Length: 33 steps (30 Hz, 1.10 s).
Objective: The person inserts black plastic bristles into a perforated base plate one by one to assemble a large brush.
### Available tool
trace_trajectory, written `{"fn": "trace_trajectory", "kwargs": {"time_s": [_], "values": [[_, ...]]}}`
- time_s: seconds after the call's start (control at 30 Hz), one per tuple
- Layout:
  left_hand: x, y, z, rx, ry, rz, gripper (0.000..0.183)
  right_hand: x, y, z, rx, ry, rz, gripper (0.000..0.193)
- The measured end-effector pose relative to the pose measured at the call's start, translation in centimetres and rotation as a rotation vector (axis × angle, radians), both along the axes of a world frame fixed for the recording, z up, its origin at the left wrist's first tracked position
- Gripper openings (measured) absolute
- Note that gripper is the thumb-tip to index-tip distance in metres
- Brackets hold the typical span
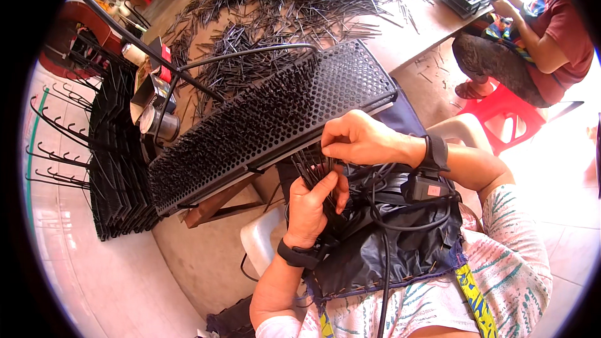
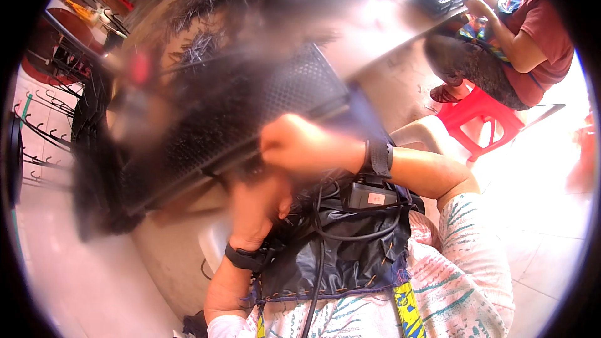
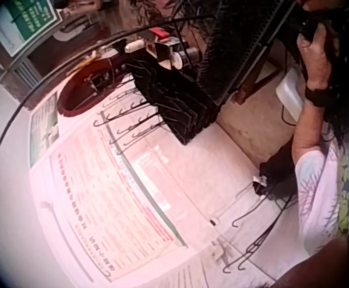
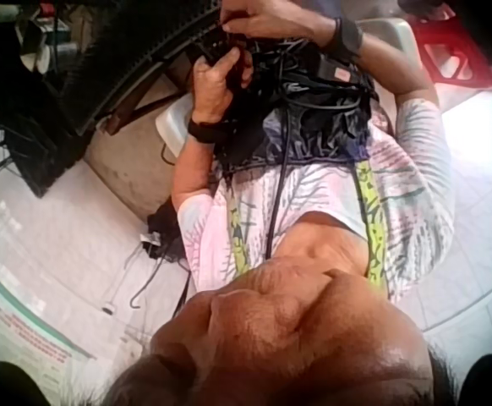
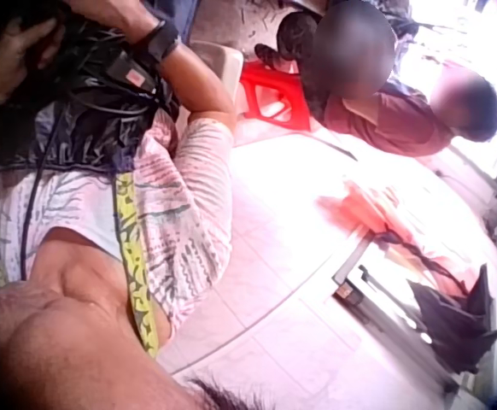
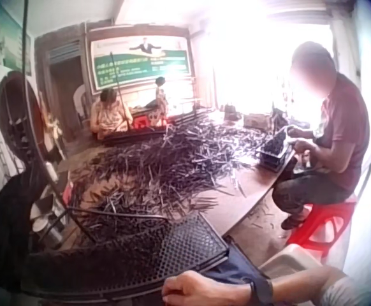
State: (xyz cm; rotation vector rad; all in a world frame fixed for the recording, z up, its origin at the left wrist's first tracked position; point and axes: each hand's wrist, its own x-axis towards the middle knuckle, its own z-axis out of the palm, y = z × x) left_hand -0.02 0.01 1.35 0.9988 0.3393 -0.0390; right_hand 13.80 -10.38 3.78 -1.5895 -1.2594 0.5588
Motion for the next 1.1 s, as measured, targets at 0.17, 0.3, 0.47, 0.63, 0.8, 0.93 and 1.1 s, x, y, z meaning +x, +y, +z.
{"fn": "trace_trajectory", "kwargs": {"time_s": [0.17, 0.3, 0.47, 0.63, 0.8, 0.93, 1.1], "values": [[0.0, -0.1, -0.3, 0.016, 0.006, -0.006, 0.015, 0.3, -0.7, -0.1, 0.001, 0.234, -0.230, 0.005], [0.1, -0.3, -0.2, 0.008, 0.021, 0.015, 0.014, 2.1, -1.0, 0.1, 0.087, 0.243, -0.367, 0.005], [0.1, -0.2, 0.0, 0.006, 0.021, 0.017, 0.013, 3.5, -0.2, -0.3, 0.144, 0.189, -0.576, 0.005], [0.1, -0.2, -0.1, -0.010, 0.015, 0.026, 0.011, 3.8, 0.5, -1.3, 0.257, -0.148, -0.665, 0.004], [0.1, -0.3, 0.1, -0.022, 0.029, 0.039, 0.012, 3.8, 0.8, -1.6, 0.337, -0.404, -0.607, 0.003], [0.0, -0.2, -0.1, -0.044, 0.020, 0.038, 0.012, 3.9, 1.1, -1.3, 0.357, -0.572, -0.571, 0.003], [0.0, -0.2, -0.1, -0.054, 0.006, 0.030, 0.012, 3.8, 0.7, -0.7, 0.305, -0.570, -0.514, 0.005]]}}
